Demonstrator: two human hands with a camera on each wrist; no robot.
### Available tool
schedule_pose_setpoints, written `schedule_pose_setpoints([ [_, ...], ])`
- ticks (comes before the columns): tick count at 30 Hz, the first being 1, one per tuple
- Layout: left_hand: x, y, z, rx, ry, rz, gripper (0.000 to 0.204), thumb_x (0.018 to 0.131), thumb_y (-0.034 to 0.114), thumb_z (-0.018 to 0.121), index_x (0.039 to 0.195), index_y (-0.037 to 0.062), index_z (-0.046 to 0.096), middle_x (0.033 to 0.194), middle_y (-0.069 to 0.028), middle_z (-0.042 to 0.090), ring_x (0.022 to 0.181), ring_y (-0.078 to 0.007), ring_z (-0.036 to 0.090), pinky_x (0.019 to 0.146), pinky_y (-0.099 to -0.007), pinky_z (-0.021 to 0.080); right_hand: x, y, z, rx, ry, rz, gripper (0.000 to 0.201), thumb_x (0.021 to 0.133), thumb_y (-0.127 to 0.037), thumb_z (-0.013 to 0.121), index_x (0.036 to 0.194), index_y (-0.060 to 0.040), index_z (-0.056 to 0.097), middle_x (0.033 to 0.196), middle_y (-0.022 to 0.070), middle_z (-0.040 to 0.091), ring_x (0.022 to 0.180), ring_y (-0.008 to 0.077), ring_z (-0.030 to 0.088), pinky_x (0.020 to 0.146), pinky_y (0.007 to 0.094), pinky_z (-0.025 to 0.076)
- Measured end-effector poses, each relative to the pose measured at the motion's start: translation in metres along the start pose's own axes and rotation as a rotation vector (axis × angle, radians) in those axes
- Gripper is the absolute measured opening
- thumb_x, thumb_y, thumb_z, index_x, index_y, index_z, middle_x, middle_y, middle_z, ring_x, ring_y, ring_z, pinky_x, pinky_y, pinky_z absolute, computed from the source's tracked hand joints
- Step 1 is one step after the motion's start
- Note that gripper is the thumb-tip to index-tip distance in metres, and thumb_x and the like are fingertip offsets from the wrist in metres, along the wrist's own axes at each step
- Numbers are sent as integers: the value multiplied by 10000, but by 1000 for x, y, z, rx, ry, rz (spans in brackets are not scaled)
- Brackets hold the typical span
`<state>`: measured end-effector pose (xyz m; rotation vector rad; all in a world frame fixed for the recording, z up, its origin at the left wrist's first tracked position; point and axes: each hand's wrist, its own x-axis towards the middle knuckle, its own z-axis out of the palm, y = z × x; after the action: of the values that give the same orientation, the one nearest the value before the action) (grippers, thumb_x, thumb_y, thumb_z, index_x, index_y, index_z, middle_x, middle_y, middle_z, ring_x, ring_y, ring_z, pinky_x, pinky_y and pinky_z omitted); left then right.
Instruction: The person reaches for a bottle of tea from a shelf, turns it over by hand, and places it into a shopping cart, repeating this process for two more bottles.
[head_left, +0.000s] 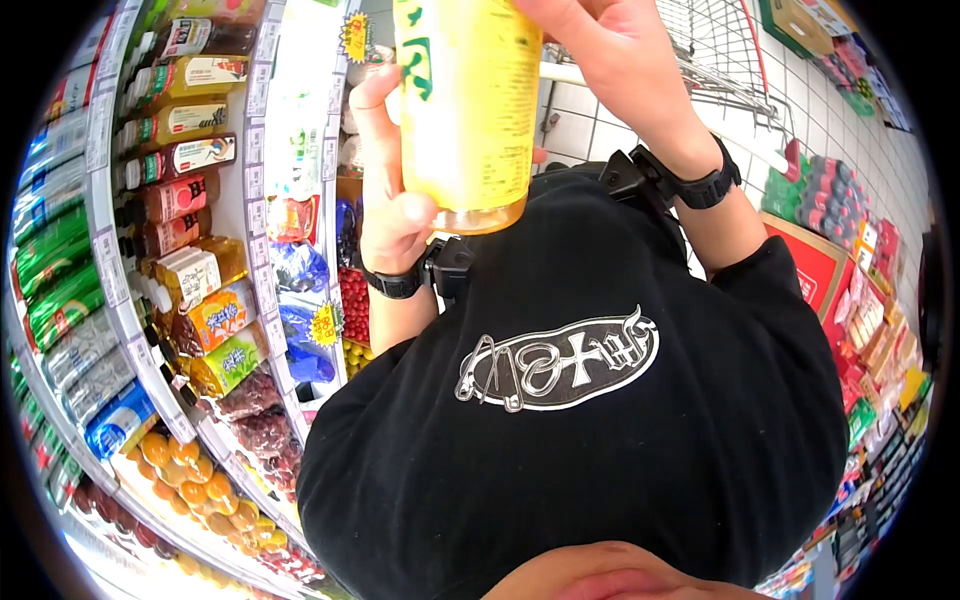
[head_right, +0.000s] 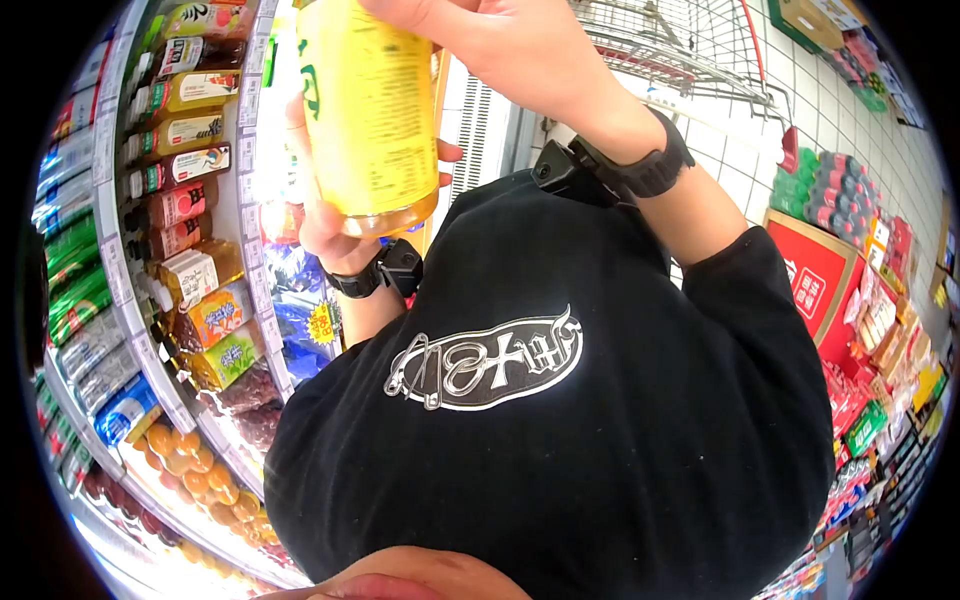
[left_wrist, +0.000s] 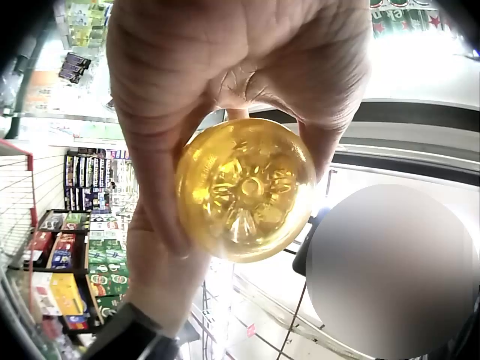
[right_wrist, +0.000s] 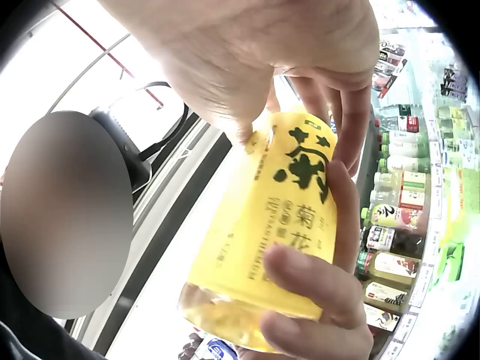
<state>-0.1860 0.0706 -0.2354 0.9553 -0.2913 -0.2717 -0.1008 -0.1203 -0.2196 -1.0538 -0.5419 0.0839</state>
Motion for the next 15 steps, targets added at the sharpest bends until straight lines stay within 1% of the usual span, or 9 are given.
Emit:
schedule_pose_setpoints([
  [3, -6, 5, -11, 292, -31, 30, 919, 727, 180, 801, 1448, 141, 233, 1321, -204, 483, 1210, -336, 528, 975, -445, 477, -8, -2, -3, -118, 21, 5, 494, 977, -176, 573, 1428, -55, 412, 1090, 62, 627, 901, 68, 573, 762, 211, 469],
  [4, -6, 5, -15, 401, -46, 42, 894, 719, 150, 805, 1437, 116, 272, 1294, -195, 514, 1205, -316, 535, 985, -405, 467, -11, -5, -5, -187, 30, 70, 488, 979, -174, 567, 1429, -58, 415, 1079, 55, 627, 888, 61, 567, 752, 209, 465],
  [5, -8, 3, -22, 469, -71, 74, 784, 702, 105, 813, 1371, 65, 406, 1280, -181, 536, 1204, -280, 538, 996, -363, 437, -14, -8, -9, -260, 42, 132, 483, 982, -173, 561, 1429, -61, 418, 1068, 48, 627, 875, 55, 561, 742, 207, 461],
  [6, -9, 3, -25, 543, -90, 78, 669, 696, 97, 807, 1298, 54, 519, 1335, -212, 502, 1225, -294, 522, 1013, -366, 417, -16, -13, -12, -338, 55, 191, 477, 984, -171, 555, 1429, -64, 421, 1057, 41, 627, 862, 48, 554, 733, 205, 457],
  [7, -8, 1, -27, 568, -135, 76, 636, 690, 95, 806, 1272, 51, 553, 1359, -229, 484, 1238, -302, 512, 1022, -372, 406, -19, -18, -15, -389, 87, 308, 332, 965, -162, 571, 1272, -37, 576, 940, 7, 639, 787, 39, 540, 683, 204, 443],
  [10, -3, -16, -33, 532, -251, 103, 565, 684, 107, 793, 1222, 76, 622, 1404, -256, 447, 1283, -336, 479, 1048, -390, 375, -31, -15, -27, -833, -1, 179, 284, 988, -274, 529, 1088, -38, 649, 915, 33, 658, 851, 83, 599, 774, 239, 475],
  [11, 0, -21, -34, 591, -253, 147, 565, 682, 109, 788, 1222, 86, 625, 1401, -244, 455, 1278, -342, 483, 1046, -394, 378, -34, -24, -24, -961, 21, 232, 282, 994, -271, 513, 1061, -30, 643, 887, 12, 643, 825, 66, 585, 736, 229, 474],
  [14, 10, -33, -34, 747, -227, 206, 570, 678, 97, 774, 1229, 106, 627, 1387, -210, 477, 1262, -365, 494, 1037, -414, 389, -37, -35, -46, -923, 2, 444, 270, 988, -262, 519, 1025, -27, 647, 881, 4, 644, 820, 62, 583, 727, 219, 467],
  [15, 17, -43, -32, 684, -211, 256, 567, 695, 80, 769, 1241, 80, 614, 1383, -189, 484, 1257, -354, 498, 1028, -406, 402, -34, -41, -51, -952, -26, 410, 251, 989, -226, 508, 1011, -26, 658, 893, -5, 648, 825, 47, 573, 724, 203, 457],
])
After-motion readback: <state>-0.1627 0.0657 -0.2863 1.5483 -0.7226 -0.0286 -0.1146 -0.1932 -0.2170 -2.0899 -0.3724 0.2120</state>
